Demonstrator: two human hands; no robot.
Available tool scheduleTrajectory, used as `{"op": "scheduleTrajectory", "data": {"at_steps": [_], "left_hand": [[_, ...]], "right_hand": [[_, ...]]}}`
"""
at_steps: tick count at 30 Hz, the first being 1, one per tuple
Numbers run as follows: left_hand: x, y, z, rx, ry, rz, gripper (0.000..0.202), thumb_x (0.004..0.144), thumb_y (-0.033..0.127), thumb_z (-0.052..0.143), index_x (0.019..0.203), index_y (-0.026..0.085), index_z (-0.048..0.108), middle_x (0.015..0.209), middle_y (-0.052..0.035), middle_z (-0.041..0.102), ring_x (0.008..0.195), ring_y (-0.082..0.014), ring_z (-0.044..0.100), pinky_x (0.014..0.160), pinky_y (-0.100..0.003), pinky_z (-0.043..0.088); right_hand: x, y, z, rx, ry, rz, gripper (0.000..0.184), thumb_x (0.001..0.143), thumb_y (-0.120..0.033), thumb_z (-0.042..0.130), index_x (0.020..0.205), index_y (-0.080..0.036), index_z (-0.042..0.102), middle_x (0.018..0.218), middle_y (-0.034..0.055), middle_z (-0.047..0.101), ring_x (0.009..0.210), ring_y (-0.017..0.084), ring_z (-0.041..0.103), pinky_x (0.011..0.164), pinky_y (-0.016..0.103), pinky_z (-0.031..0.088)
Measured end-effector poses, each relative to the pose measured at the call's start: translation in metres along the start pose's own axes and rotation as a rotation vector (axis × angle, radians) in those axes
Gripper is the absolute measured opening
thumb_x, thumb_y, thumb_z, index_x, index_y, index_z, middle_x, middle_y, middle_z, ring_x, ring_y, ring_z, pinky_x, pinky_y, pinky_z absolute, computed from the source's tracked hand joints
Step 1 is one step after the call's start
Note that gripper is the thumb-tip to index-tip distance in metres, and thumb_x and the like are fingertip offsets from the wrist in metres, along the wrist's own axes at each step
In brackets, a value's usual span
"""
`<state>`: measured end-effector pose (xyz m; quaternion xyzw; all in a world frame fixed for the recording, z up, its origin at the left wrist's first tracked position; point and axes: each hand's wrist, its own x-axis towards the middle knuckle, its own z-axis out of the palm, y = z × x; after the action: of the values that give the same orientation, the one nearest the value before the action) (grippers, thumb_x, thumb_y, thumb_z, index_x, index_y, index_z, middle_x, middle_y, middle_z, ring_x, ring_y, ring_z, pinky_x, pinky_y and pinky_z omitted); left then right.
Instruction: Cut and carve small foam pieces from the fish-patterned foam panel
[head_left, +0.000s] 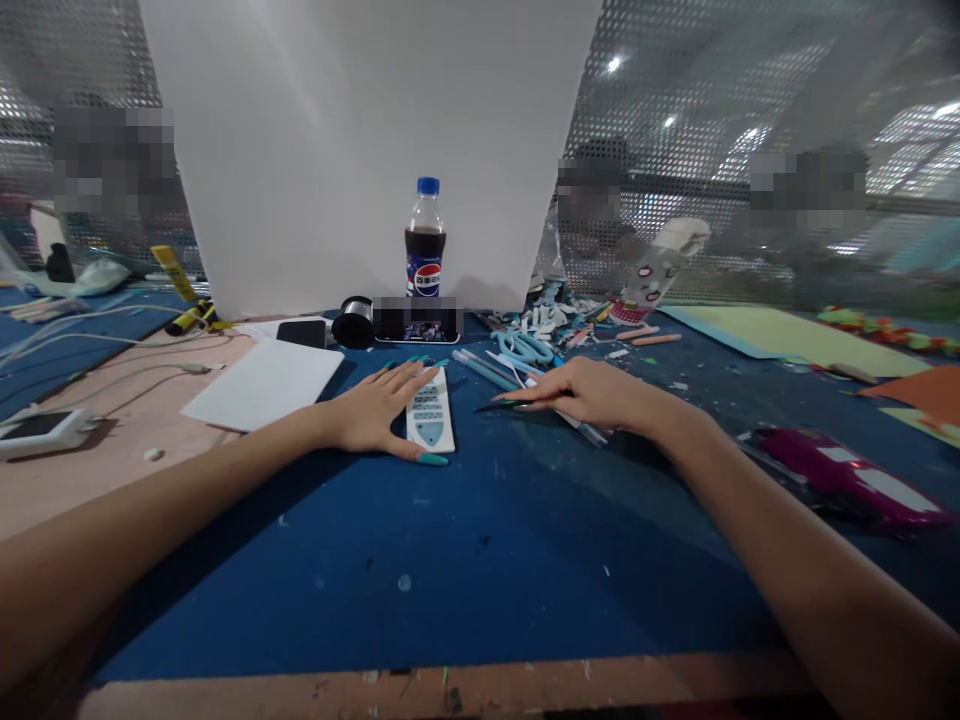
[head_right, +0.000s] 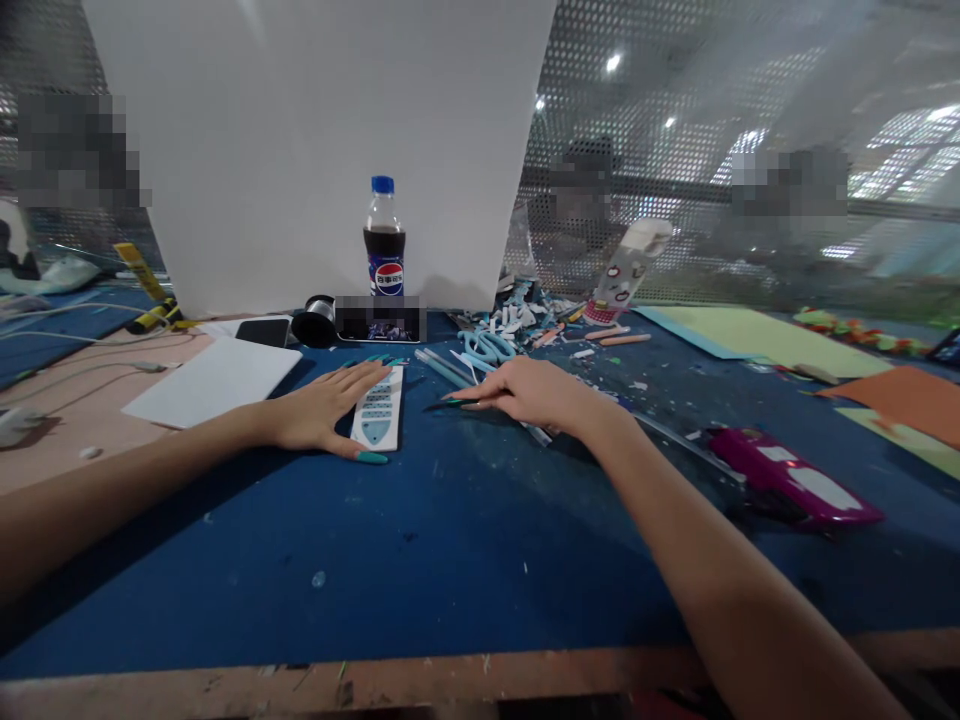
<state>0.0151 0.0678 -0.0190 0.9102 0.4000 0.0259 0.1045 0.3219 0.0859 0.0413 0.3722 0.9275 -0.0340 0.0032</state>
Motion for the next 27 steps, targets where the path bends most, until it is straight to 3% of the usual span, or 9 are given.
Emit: {"op": "scheduleTrajectory", "data": {"at_steps": [4,7,10,19,27], "left_hand": [[0.0,0.001,0.001,-0.022,0.028,-0.013,0.107,0.066,0.074,0.045,0.14,0.023,-0.014,0.149,-0.0085,-0.005,0.135,-0.0344,0.001,0.107,-0.051,0.008],[0.0,0.0,0.002,-0.028,0.049,0.003,0.108,0.066,0.074,0.045,0.14,0.021,-0.013,0.149,-0.0096,-0.004,0.135,-0.0346,0.002,0.107,-0.051,0.008],[0.001,-0.001,0.003,-0.025,0.062,0.011,0.109,0.066,0.074,0.044,0.14,0.018,-0.013,0.149,-0.0118,-0.003,0.135,-0.0341,0.002,0.107,-0.05,0.008],[0.001,0.0,0.004,-0.028,0.068,0.001,0.111,0.066,0.075,0.043,0.14,0.014,-0.011,0.149,-0.015,0.0,0.135,-0.034,0.004,0.107,-0.048,0.006],[0.002,-0.003,0.006,-0.004,0.074,0.021,0.111,0.066,0.076,0.043,0.141,0.013,-0.009,0.148,-0.0155,0.0,0.135,-0.0328,0.003,0.107,-0.048,0.005]], "right_hand": [[0.006,-0.02,0.002,0.142,0.048,0.048,0.042,0.09,-0.017,0.034,0.128,-0.029,0.048,0.072,0.0035,0.067,0.042,0.009,0.036,0.046,0.023,0.028],[0.015,-0.04,0.009,0.093,0.142,0.009,0.038,0.089,-0.021,0.042,0.125,-0.03,0.051,0.077,0.0036,0.066,0.056,0.012,0.048,0.053,0.023,0.033],[0.023,-0.053,0.017,0.026,0.138,-0.022,0.04,0.089,-0.02,0.042,0.126,-0.032,0.048,0.074,0.0028,0.064,0.059,0.012,0.049,0.054,0.022,0.031],[0.03,-0.067,0.023,-0.126,0.093,-0.115,0.054,0.085,-0.006,0.036,0.127,-0.039,0.044,0.071,0.0005,0.056,0.053,0.008,0.04,0.048,0.02,0.022],[0.034,-0.069,0.028,-0.159,0.102,-0.121,0.056,0.084,-0.004,0.037,0.126,-0.041,0.044,0.068,-0.0002,0.052,0.052,0.008,0.037,0.046,0.021,0.017]]}}
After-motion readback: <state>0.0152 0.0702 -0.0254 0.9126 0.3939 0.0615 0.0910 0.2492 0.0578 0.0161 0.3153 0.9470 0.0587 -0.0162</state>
